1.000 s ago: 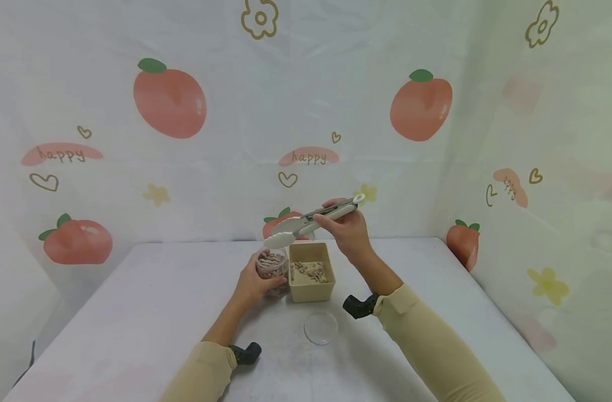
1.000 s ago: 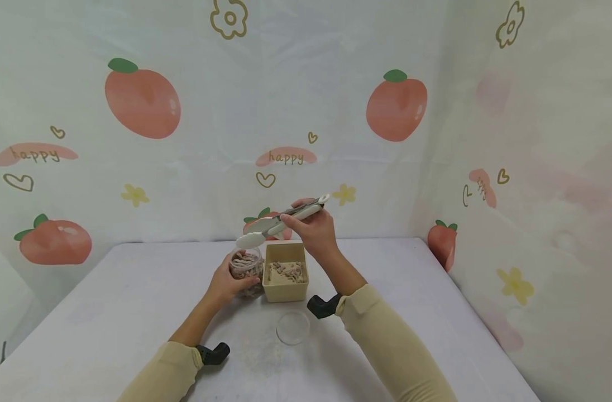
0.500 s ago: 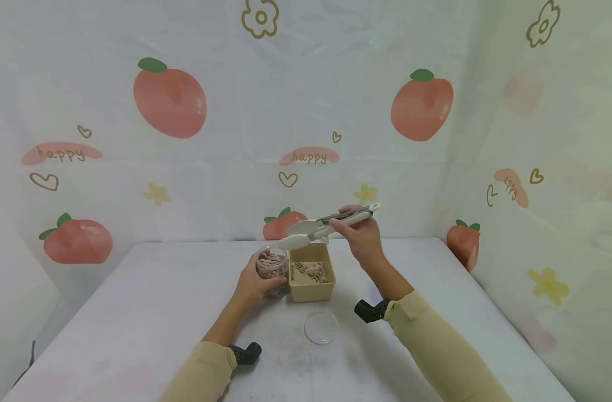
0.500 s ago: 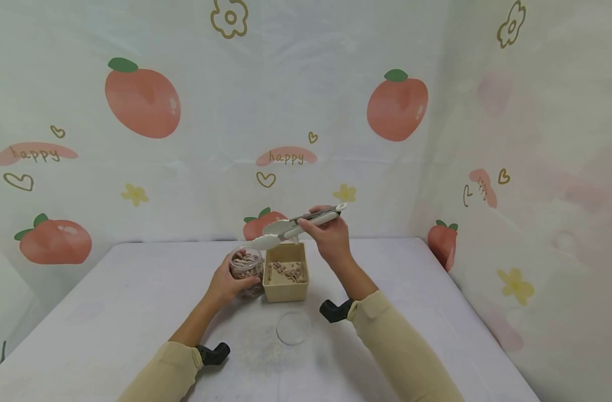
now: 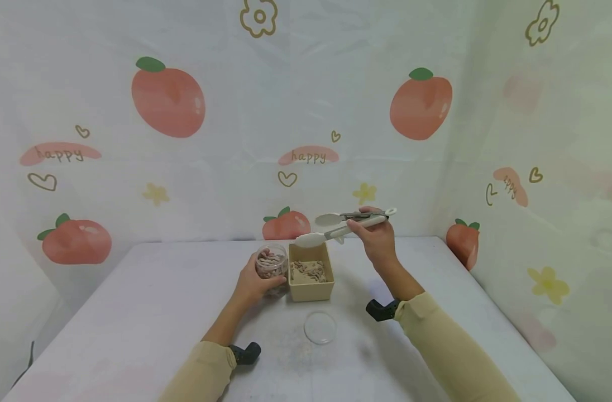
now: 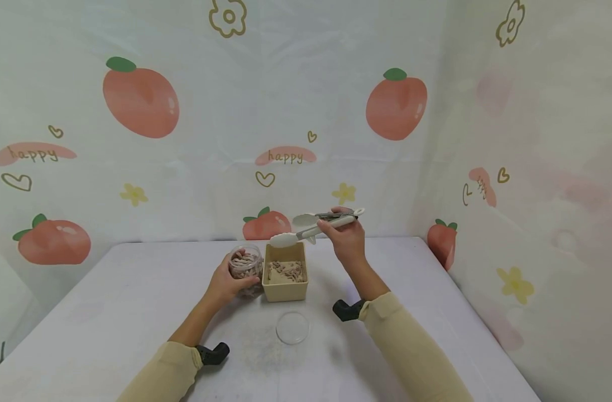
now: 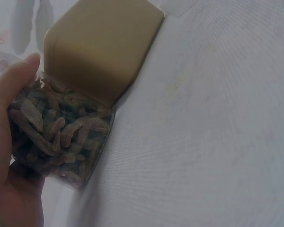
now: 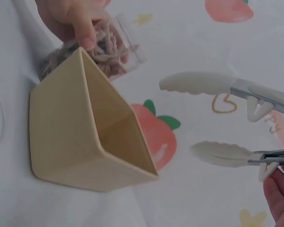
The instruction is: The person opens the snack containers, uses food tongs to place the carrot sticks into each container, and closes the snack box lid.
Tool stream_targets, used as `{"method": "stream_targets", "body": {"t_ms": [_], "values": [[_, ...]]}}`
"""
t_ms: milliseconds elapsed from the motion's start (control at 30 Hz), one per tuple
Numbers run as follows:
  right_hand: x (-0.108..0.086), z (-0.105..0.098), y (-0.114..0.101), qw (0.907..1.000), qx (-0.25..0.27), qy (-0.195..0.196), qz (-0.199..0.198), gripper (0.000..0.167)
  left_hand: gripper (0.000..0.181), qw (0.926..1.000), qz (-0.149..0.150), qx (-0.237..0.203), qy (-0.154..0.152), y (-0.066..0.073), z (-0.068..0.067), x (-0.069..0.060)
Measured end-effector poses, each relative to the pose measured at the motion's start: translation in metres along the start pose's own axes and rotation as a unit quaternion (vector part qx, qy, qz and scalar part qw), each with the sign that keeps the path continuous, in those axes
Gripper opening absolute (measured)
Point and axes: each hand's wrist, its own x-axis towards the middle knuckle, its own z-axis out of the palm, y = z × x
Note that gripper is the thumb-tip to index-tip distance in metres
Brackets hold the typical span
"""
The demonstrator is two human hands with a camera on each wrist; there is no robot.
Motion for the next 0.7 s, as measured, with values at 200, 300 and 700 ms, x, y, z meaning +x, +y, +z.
{"method": "stream_targets", "body": {"t_ms": [200,300,700], "values": [[-0.001,-0.010,0.005,0.9992,-0.001,0.034,0.019,0.041,0.094,1.0000,-0.004,-0.001,-0.001,0.000,0.000,0.001],[-0.004,-0.012,-0.001,0.9988,-0.005,0.047,0.015,0.042,0.094,1.0000,-0.002,-0.001,-0.003,0.000,0.000,0.001],[-0.002,-0.037,0.033,0.9917,-0.058,0.110,0.034,0.046,0.094,1.0000,0.004,0.001,0.001,-0.001,0.000,0.000]]}}
